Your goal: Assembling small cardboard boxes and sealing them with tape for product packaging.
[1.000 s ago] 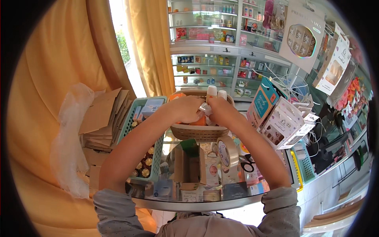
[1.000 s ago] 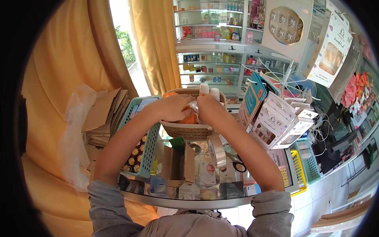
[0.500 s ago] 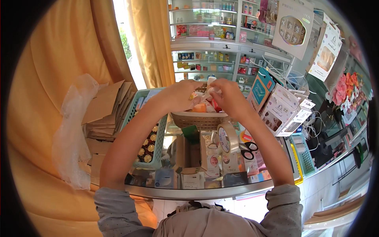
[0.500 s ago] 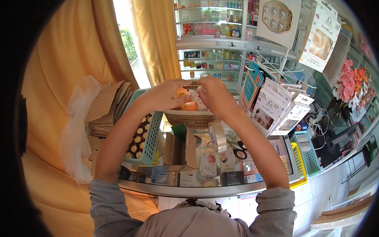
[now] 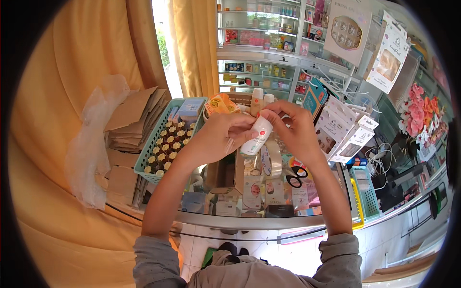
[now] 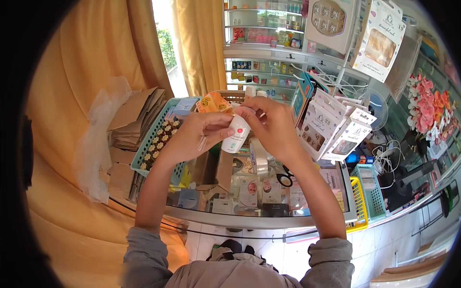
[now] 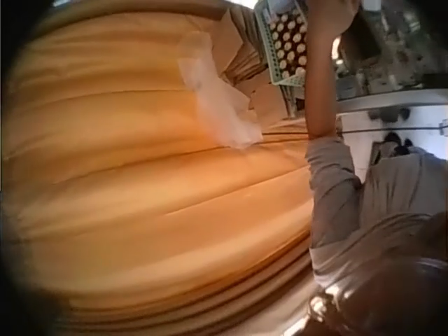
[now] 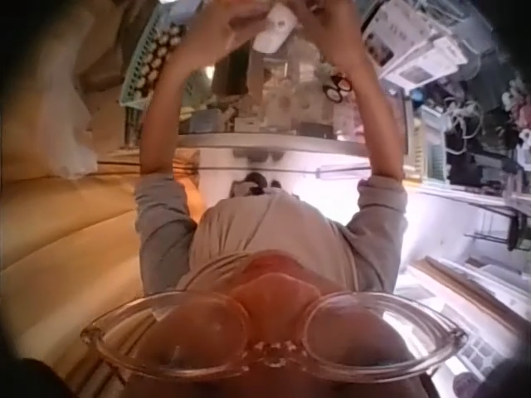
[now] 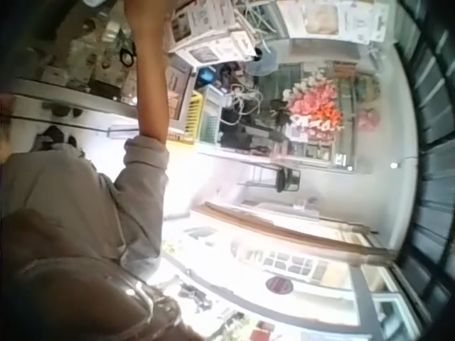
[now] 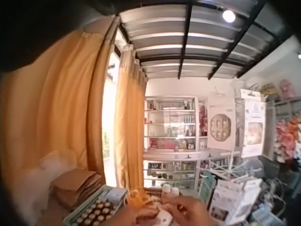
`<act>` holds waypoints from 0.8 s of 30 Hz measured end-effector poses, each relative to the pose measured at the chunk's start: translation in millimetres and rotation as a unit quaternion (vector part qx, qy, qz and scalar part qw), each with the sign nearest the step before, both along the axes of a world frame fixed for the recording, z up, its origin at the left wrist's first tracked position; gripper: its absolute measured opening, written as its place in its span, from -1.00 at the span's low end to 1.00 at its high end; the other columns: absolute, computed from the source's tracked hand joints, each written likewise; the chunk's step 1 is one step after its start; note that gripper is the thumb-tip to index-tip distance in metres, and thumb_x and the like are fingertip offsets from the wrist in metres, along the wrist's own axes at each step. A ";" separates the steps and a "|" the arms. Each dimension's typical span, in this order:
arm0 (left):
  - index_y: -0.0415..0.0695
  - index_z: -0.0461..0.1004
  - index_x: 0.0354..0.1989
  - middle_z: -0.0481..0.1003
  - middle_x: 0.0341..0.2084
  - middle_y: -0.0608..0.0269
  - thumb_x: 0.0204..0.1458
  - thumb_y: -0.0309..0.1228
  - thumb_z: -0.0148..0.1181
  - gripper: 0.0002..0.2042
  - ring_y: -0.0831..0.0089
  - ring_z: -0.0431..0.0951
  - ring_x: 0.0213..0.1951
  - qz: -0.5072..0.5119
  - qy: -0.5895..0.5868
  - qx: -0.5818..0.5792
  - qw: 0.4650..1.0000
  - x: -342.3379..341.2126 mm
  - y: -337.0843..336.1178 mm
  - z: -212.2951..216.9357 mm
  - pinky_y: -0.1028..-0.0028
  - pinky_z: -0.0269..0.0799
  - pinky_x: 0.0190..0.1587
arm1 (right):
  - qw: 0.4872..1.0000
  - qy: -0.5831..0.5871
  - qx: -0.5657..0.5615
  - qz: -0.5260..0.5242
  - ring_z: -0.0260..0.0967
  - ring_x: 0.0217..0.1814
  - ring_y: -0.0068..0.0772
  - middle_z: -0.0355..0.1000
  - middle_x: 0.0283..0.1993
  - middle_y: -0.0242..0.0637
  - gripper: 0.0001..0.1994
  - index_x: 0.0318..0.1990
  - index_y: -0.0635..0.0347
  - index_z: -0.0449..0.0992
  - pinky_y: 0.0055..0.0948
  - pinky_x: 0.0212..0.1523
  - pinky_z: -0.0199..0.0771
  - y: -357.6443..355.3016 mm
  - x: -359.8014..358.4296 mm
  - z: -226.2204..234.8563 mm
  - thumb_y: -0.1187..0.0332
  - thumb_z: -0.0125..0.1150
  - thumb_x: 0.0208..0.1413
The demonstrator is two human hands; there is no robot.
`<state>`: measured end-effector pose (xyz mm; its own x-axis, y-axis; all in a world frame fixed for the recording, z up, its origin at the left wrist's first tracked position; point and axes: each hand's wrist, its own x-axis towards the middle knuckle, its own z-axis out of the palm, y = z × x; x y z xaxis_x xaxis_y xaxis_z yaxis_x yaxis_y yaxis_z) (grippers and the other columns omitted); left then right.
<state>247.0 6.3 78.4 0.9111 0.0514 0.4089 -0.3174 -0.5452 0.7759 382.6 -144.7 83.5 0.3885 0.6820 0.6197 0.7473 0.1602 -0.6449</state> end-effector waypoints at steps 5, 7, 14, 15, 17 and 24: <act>-0.35 0.41 0.00 0.57 -0.26 0.15 0.15 -0.39 0.15 -0.67 0.52 0.58 -0.24 0.001 0.003 -0.083 0.997 1.5 1.8 -18.3 0.52 0.50 -0.15 | 0.995 0.086 0.032 0.047 0.35 -0.30 -0.73 0.44 -0.37 -0.46 -0.83 -0.13 0.29 0.50 -0.63 -0.35 0.44 6.3 -2.9 -19.8 0.39 0.11 0.22; -0.34 0.42 0.00 0.56 -0.26 0.16 0.15 -0.38 0.14 -0.68 0.51 0.58 -0.23 0.004 -0.002 -0.131 0.991 1.5 1.4 -23.0 0.52 0.51 -0.16 | 0.990 0.094 0.085 0.053 0.34 -0.25 -0.72 0.43 -0.25 -0.44 -0.76 0.03 0.26 0.41 -0.65 -0.35 0.44 9.5 -10.6 -22.2 0.41 0.07 0.23; -0.36 0.40 0.01 0.54 -0.18 0.10 0.17 -0.32 0.12 -0.64 0.45 0.57 -0.16 0.037 -0.024 -0.257 0.965 -14.7 7.3 -29.1 0.44 0.59 -0.15 | 0.950 0.261 0.111 0.130 0.36 -0.16 -0.66 0.38 -0.08 -0.40 -0.61 0.19 0.23 0.24 -0.65 -0.31 0.43 2.9 -40.5 -36.9 0.48 0.05 0.21; -0.36 0.40 0.01 0.54 -0.18 0.10 0.17 -0.32 0.12 -0.64 0.45 0.57 -0.16 0.037 -0.025 -0.259 0.965 -16.0 7.9 -30.4 0.44 0.59 -0.15 | 0.951 0.262 0.095 0.137 0.37 -0.14 -0.65 0.39 -0.08 -0.39 -0.60 0.19 0.24 0.25 -0.65 -0.31 0.43 4.2 -42.6 -40.1 0.50 0.07 0.19; -0.36 0.39 0.04 0.53 -0.16 0.08 0.17 -0.32 0.12 -0.62 0.43 0.57 -0.16 0.041 -0.003 -0.260 0.965 -13.4 8.1 -33.5 0.40 0.59 -0.14 | 0.952 0.262 0.081 0.138 0.38 -0.12 -0.64 0.39 -0.09 -0.38 -0.59 0.19 0.25 0.25 -0.64 -0.31 0.44 6.6 -40.1 -50.3 0.52 0.08 0.18; -0.37 0.37 0.07 0.52 -0.18 0.10 0.19 -0.32 0.10 -0.61 0.43 0.56 -0.16 0.037 0.039 -0.259 0.964 -22.5 15.1 -39.0 0.41 0.59 -0.13 | 0.947 0.287 0.073 0.127 0.39 -0.07 -0.58 0.41 -0.11 -0.37 -0.58 0.17 0.26 0.31 -0.62 -0.26 0.50 9.6 -42.7 -66.0 0.54 0.16 0.13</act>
